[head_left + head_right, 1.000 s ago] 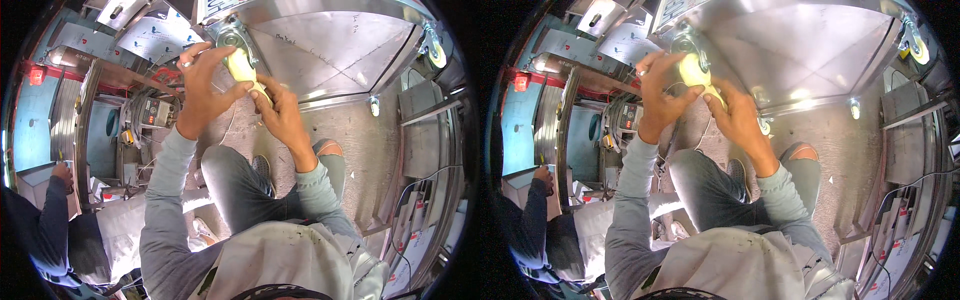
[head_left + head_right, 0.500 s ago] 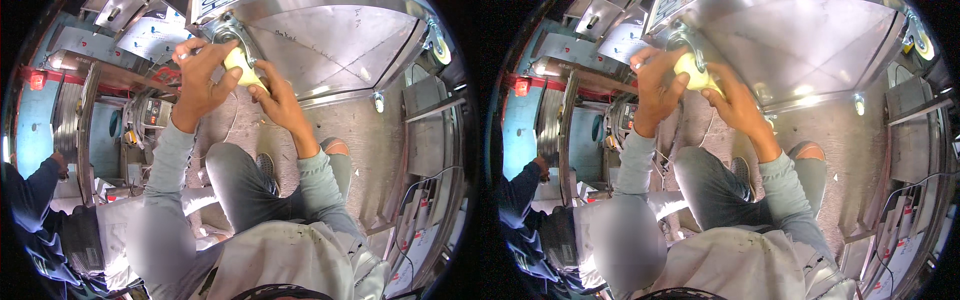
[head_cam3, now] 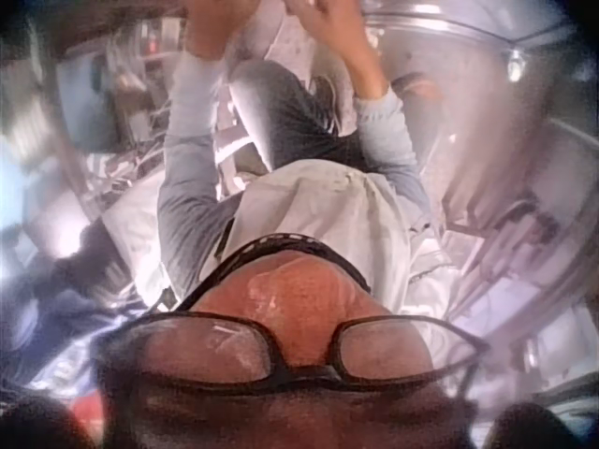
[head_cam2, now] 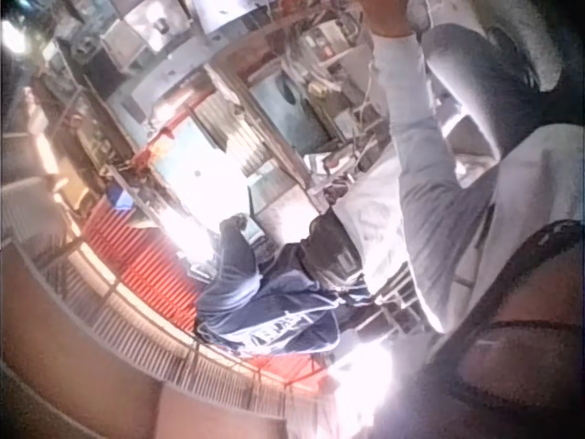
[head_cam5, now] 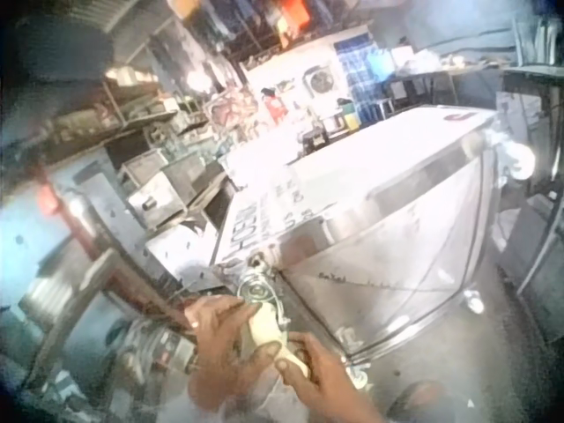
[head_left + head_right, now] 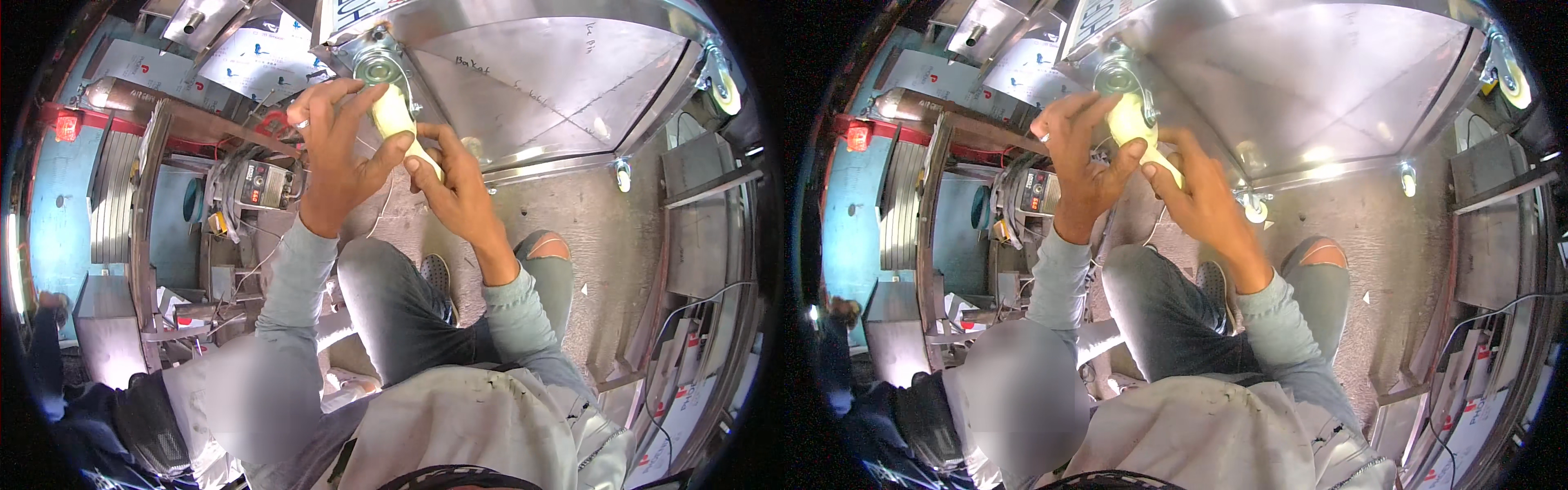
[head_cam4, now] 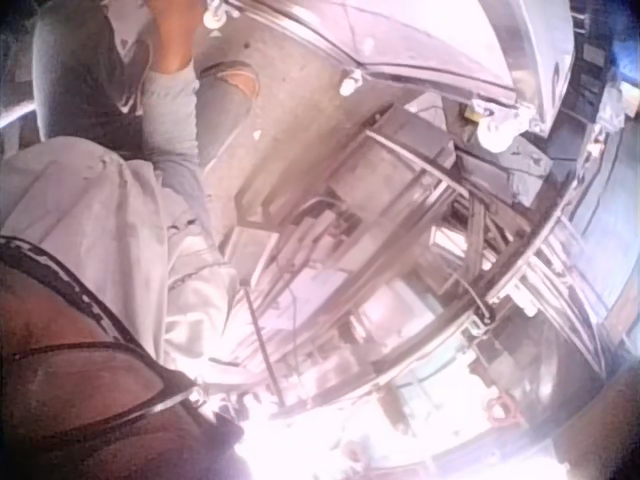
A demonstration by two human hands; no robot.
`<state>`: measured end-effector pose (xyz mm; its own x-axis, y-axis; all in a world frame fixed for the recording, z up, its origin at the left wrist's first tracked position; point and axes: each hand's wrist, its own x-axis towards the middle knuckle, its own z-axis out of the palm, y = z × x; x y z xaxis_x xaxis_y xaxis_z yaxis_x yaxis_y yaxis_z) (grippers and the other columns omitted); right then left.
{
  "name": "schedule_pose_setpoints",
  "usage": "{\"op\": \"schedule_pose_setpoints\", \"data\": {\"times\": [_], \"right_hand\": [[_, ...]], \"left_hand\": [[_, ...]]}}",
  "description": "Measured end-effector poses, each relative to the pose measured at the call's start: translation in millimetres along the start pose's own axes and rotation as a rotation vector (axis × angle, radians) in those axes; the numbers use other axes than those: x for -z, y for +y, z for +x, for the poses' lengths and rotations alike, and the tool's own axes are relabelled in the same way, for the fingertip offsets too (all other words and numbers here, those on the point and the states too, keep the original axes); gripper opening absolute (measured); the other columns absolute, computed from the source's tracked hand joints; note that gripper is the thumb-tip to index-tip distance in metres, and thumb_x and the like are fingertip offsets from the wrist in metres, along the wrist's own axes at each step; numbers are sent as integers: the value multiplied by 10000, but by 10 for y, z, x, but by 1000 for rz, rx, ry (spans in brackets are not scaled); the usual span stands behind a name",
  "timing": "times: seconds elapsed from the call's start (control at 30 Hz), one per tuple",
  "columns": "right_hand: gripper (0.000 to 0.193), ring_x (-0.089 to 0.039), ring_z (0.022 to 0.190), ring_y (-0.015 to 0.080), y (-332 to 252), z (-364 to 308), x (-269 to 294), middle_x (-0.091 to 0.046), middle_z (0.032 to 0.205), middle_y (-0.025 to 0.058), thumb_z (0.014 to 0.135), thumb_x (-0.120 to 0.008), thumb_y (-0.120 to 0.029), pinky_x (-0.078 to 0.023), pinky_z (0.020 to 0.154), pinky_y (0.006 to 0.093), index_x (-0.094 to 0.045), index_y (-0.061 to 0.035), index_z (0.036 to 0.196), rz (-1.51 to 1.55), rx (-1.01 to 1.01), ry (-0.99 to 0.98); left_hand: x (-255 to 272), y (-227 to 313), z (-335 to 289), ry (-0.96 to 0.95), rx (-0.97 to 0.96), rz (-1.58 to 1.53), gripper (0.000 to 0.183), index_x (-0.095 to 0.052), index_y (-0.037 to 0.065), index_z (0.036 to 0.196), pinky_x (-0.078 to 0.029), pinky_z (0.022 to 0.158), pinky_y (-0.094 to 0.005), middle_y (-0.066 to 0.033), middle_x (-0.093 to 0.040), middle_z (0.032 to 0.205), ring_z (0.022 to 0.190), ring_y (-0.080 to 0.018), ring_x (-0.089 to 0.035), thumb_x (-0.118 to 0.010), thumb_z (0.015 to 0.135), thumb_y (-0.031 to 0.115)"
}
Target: Applying masking tape to align and secure stainless steel panels of a cabinet structure on casters.
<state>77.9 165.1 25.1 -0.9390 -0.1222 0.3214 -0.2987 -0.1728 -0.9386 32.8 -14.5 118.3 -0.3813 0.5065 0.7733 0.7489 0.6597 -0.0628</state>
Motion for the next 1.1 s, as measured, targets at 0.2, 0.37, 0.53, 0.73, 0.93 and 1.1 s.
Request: {"op": "schedule_pose_setpoints", "data": {"times": [0.2, 0.37, 0.53, 0.73, 0.93, 1.1], "right_hand": [[494, -654, 706, 188, 229, 154, 40, -704, 829, 81, 1087, -709, -270, -538, 673, 357, -522, -50, 1487, 104, -36, -10], [512, -648, 722, 151, 288, 271, -27, -726, 883, 61, 1071, -734, -235, -535, 658, 333, -516, -45, 1494, 208, 98, -31], [467, -638, 680, 110, -5, 155, -83, -718, 798, 54, 1047, -769, -232, -501, 610, 304, -558, 4, 1391, 161, -86, 2], [427, -643, 643, 121, -193, 55, -211, -696, 738, 56, 1059, -726, -203, -507, 612, 312, -556, -3, 1396, 178, -144, 65], [584, -584, 684, 92, 203, 96, -140, -664, 826, 41, 1122, -657, -290, -459, 596, 267, -420, 6, 1566, 110, 61, 5], [586, -597, 736, 96, 365, 330, -77, -675, 878, 45, 1109, -694, -276, -466, 617, 265, -417, -45, 1570, 79, 126, 11]], "left_hand": [[-23, -48, -30, -93, 79, -79, 606, -742, 77, 1338, -358, 1066, -490, -146, -584, 1285, 1234, -335, -510, -822, 936, 523], [34, -84, 63, -133, 85, 130, 482, -766, 113, 1340, -331, 1090, -508, -173, -555, 1293, 1242, -329, -461, -772, 992, 446], [-56, -11, -80, 43, 298, -225, 435, -779, 113, 1334, -351, 1128, -503, -182, -565, 1334, 1256, -351, -499, -771, 975, 359], [122, 5, -1, -95, 105, -183, 429, -782, 78, 1311, -392, 1157, -469, -138, -685, 1361, 1268, -314, -576, -793, 964, 329], [80, -140, 57, -103, 57, -171, 407, -801, 138, 1299, -341, 1085, -451, -40, -779, 1193, 1189, -274, -579, -790, 967, 373], [30, -228, 81, -111, 64, -183, 350, -813, 133, 1264, -326, 1070, -440, -36, -797, 1143, 1160, -263, -580, -773, 999, 357]]}}
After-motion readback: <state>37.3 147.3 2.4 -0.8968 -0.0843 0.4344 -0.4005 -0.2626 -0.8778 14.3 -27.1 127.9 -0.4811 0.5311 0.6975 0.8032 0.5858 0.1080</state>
